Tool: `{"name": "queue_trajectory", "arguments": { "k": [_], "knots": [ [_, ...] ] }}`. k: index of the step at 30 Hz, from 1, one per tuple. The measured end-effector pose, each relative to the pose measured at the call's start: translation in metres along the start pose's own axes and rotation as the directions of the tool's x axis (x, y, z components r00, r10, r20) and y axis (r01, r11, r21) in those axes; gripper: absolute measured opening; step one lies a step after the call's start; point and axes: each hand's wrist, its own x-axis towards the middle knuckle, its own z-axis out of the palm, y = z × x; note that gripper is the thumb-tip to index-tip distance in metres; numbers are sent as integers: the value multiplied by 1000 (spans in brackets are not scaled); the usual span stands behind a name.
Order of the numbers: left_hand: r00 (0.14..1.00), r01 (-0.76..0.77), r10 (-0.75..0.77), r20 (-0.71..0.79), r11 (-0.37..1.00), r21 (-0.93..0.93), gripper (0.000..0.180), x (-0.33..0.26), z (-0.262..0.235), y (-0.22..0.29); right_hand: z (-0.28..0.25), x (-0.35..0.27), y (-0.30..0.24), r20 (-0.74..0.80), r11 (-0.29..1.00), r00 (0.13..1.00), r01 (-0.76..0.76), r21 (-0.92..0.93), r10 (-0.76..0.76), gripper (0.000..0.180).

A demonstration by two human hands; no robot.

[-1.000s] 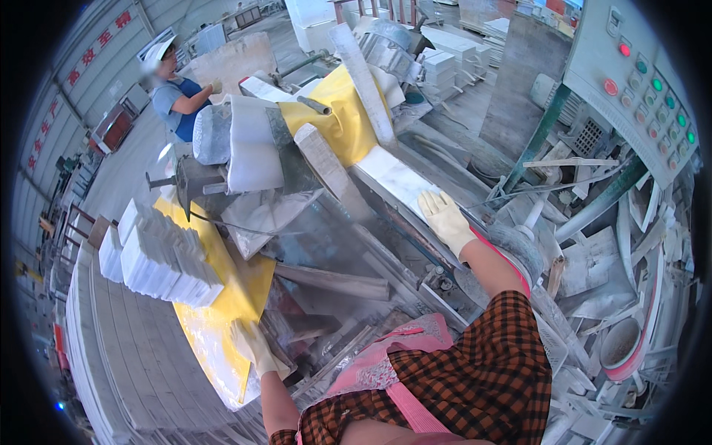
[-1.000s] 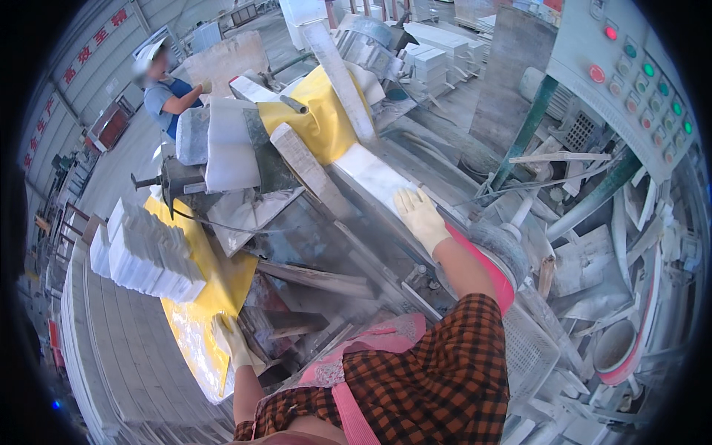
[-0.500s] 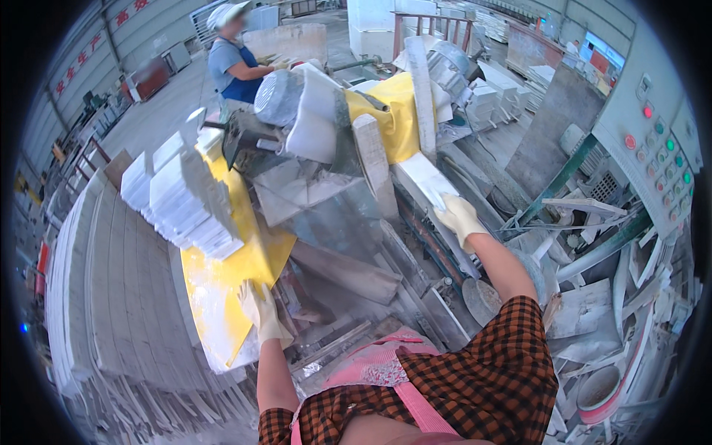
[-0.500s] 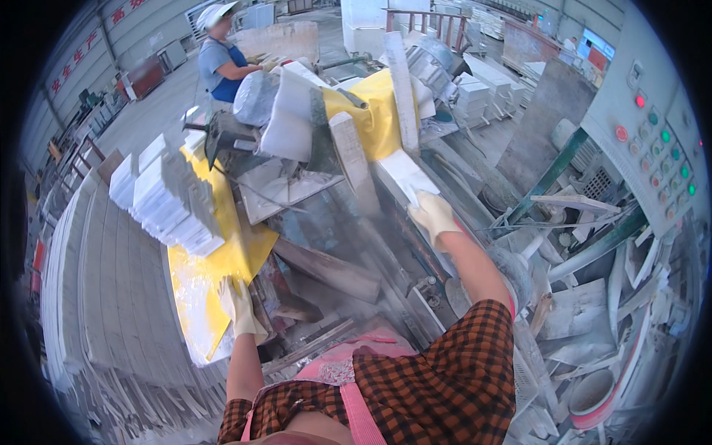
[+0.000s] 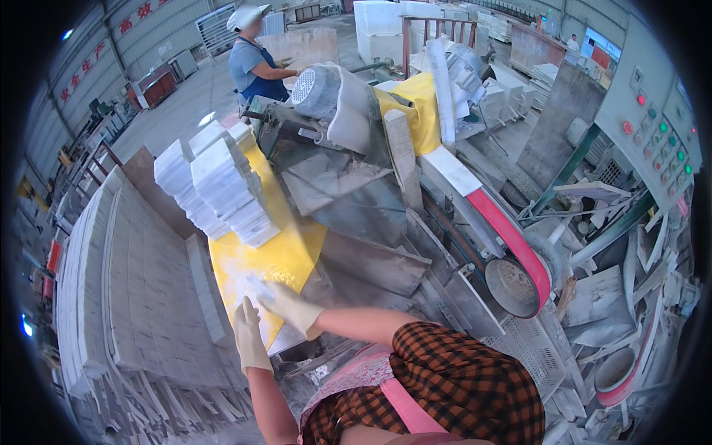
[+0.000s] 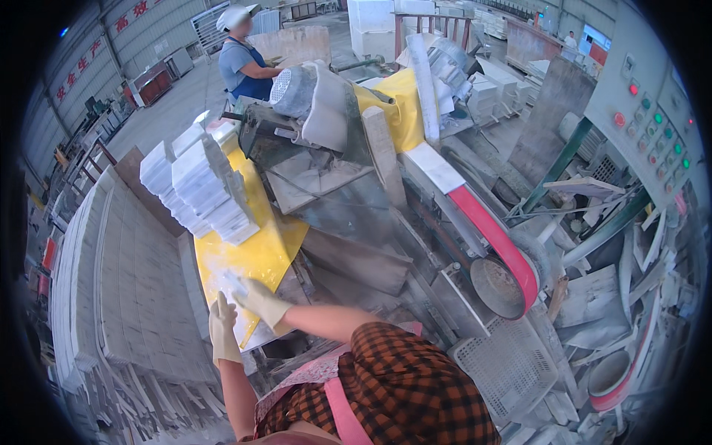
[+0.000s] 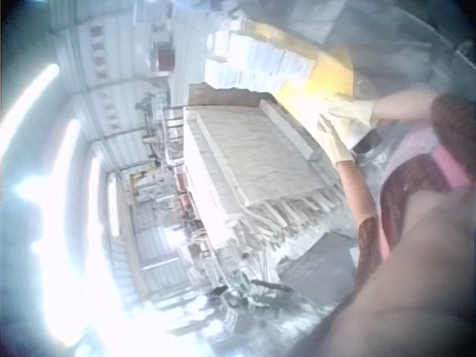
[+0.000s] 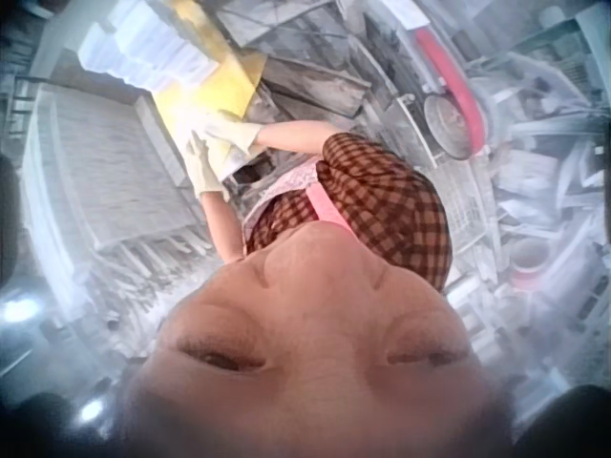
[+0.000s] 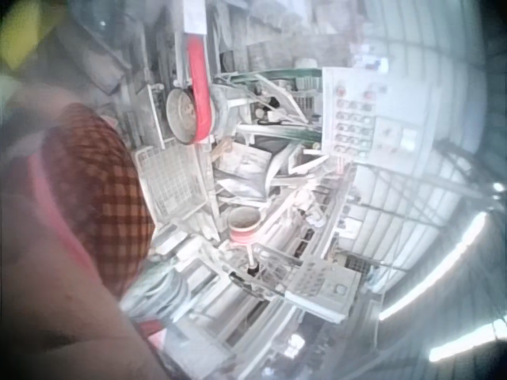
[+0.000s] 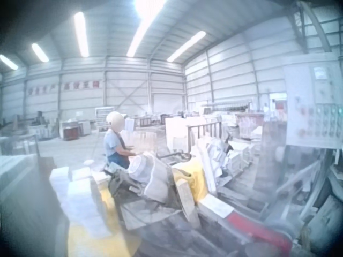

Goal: The person picks up small white rectangular boards from a yellow table and stacks them on a nearby surface. They repeatedly pick, align, and place the boards one by one, maintaining a neat stack throughout the clip.

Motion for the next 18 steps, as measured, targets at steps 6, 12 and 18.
{"name": "queue_trajectory", "arguments": {
  "k": [6, 12, 18],
  "knots": [
    [991, 6, -56, -123, 927, -374, 46, 3, 17, -38, 26, -30, 10, 366, 992, 922, -111, -68, 128, 48],
    [969, -14, -39, -244, 978, -209, 33, 5, 37, -43, -46, -28, 13, 479, 959, 875, 195, -205, -75, 49],
    [978, -98, 26, -208, 935, -340, 35, 22, 43, -50, -264, -49, 19, 50, 778, 998, 67, -624, -46, 42]
  ]
}}
